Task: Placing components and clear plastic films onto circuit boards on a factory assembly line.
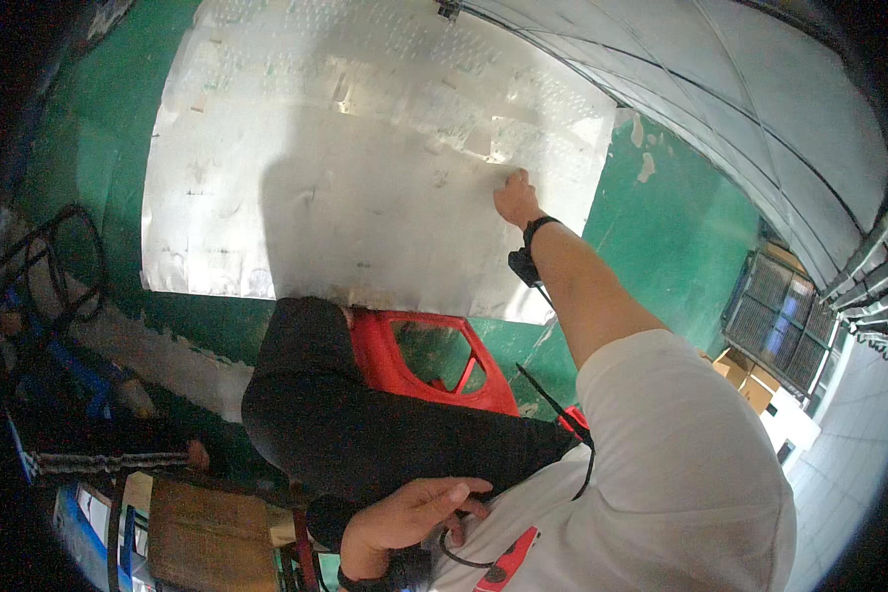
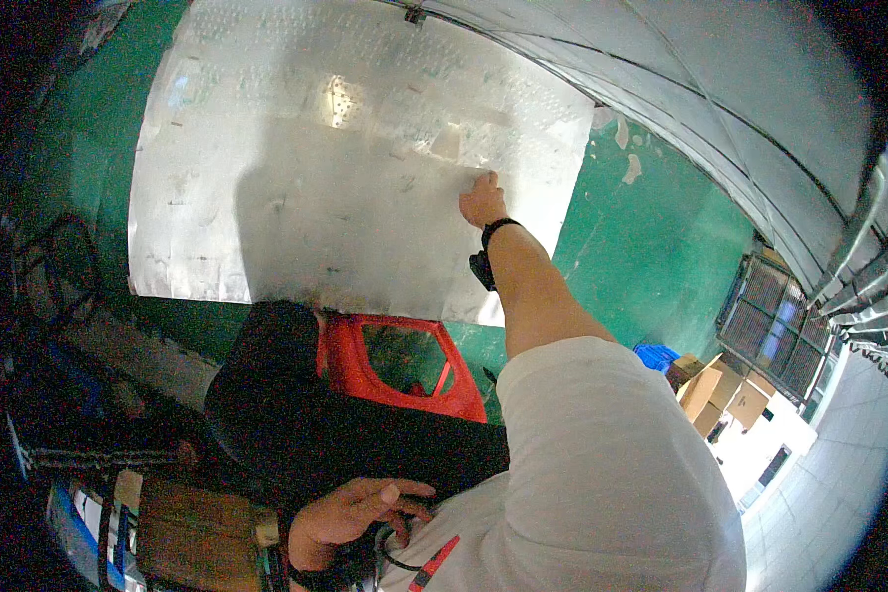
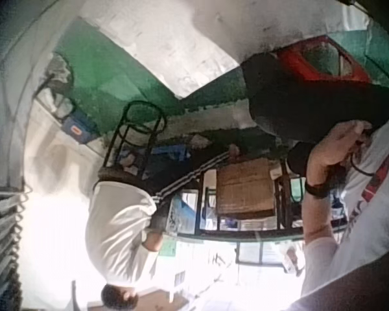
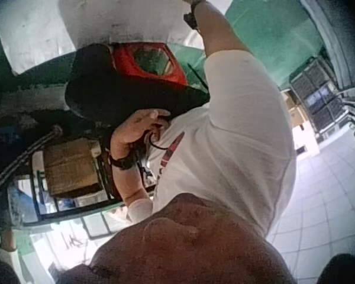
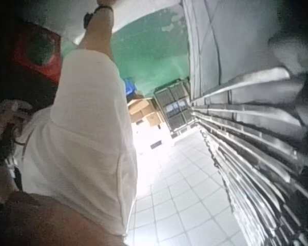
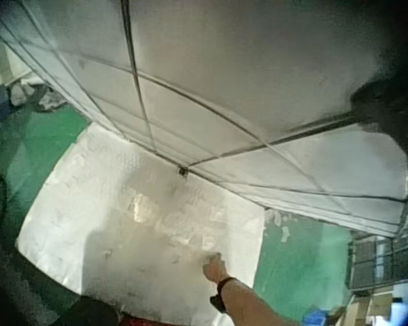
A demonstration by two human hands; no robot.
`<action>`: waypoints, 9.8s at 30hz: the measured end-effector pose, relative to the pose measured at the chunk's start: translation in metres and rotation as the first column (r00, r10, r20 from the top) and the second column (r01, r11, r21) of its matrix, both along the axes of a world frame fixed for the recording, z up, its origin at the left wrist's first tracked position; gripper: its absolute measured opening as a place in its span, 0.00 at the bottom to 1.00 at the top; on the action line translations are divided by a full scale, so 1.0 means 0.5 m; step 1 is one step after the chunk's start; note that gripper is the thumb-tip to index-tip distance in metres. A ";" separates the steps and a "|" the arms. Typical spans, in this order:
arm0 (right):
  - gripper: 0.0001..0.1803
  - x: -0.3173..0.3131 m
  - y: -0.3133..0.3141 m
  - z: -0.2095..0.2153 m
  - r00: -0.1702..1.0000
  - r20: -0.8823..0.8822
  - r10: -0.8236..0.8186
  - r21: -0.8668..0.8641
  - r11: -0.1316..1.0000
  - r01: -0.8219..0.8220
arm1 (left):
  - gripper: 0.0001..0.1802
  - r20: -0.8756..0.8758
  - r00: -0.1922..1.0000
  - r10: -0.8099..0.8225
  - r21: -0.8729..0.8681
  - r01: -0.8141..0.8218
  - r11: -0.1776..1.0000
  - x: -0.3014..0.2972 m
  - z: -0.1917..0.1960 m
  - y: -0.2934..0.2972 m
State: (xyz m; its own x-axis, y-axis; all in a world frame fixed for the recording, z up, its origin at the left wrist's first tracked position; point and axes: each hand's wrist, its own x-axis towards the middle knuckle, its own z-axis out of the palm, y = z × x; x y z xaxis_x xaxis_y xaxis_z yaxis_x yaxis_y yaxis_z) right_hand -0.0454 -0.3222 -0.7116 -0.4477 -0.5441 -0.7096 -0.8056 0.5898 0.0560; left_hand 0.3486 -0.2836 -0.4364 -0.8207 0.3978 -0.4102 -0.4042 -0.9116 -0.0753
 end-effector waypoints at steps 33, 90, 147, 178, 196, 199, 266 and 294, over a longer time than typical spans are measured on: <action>0.10 1.088 0.171 0.880 -0.501 0.316 0.806 -0.888 0.437 0.142 | 0.15 -0.125 -0.785 0.607 -0.549 0.564 0.616 0.069 0.456 0.893; 0.43 1.415 0.709 0.966 -0.886 -0.310 0.346 -0.607 -0.789 -0.096 | 0.54 0.432 -0.891 0.139 -0.184 0.064 0.981 0.353 0.387 1.267; 0.47 1.129 0.450 0.977 -0.851 -0.221 0.477 -0.621 -0.741 -0.254 | 0.48 0.378 -0.890 0.253 -0.154 0.210 0.966 -0.015 0.404 1.046; 0.46 1.323 0.571 0.936 -0.811 -0.319 0.490 -0.619 -0.755 -0.214 | 0.50 0.368 -0.608 0.704 -0.262 0.658 0.706 0.303 0.395 0.960; 0.46 1.362 0.518 0.935 -0.875 -0.192 0.444 -0.682 -0.701 -0.206 | 0.45 0.327 -0.811 0.485 -0.167 0.455 0.875 0.201 0.390 1.148; 0.42 1.387 0.489 0.943 -0.813 0.298 0.499 -0.814 -0.311 -0.490 | 0.43 0.339 -0.869 0.361 -0.196 0.310 0.930 0.163 0.392 1.178; 0.08 1.427 0.177 1.772 -0.383 -0.596 0.706 -0.602 -0.708 -0.368 | 0.28 -0.558 0.108 0.823 -0.764 -0.454 -0.459 0.158 0.233 0.471; 0.08 0.806 -0.578 0.863 0.592 -0.231 0.772 -0.589 0.374 -0.717 | 0.20 -0.045 0.467 0.883 -0.873 -0.448 0.192 0.167 0.189 0.390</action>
